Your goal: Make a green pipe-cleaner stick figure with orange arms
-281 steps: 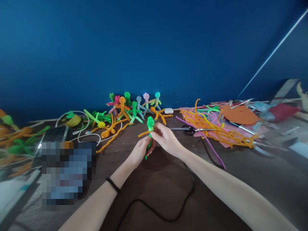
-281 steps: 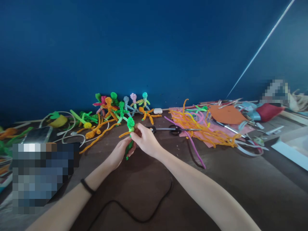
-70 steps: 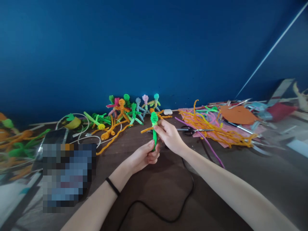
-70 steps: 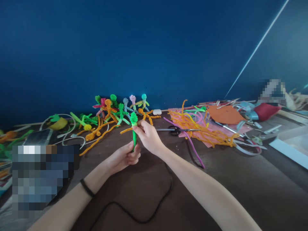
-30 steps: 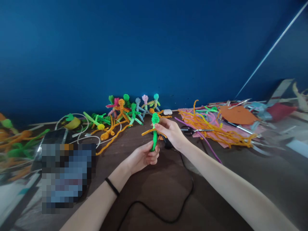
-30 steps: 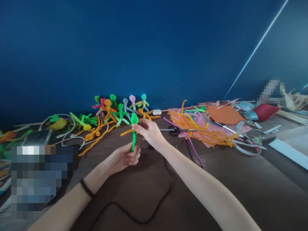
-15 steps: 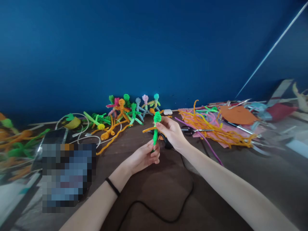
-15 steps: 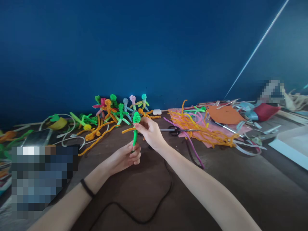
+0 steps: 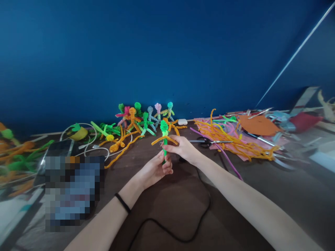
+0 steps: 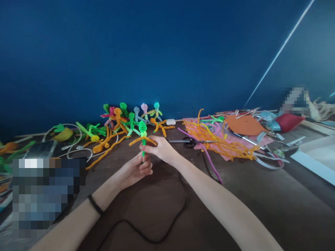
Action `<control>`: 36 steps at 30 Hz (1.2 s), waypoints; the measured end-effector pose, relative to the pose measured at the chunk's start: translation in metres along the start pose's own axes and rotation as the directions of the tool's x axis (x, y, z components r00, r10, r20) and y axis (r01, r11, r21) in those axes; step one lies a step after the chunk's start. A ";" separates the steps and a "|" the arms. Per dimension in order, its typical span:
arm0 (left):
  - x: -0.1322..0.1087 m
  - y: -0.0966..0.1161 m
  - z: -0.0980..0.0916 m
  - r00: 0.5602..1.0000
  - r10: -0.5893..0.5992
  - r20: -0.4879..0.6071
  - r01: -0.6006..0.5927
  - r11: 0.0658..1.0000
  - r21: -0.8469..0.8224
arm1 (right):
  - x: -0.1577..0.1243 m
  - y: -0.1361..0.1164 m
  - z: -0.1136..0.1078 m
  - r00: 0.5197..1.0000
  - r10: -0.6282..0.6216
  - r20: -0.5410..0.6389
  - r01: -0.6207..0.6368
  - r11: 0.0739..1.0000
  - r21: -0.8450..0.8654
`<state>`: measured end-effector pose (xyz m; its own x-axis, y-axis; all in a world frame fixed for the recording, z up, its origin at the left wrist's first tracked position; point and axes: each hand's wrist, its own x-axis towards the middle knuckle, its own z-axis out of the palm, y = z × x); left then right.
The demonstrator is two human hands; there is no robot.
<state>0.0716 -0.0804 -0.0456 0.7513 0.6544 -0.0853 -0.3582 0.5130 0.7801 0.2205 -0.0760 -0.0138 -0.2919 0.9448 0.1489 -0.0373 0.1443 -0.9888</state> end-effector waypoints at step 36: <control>0.001 0.000 0.005 0.999 0.029 -0.016 -0.026 0.985 0.169 | -0.001 -0.002 0.005 0.989 -0.078 -0.122 0.070 0.995 -0.070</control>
<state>0.0748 -0.0826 -0.0429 0.7317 0.6778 -0.0722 -0.2789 0.3943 0.8756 0.2157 -0.0787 -0.0116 -0.1690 0.9594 0.2257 0.0097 0.2306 -0.9730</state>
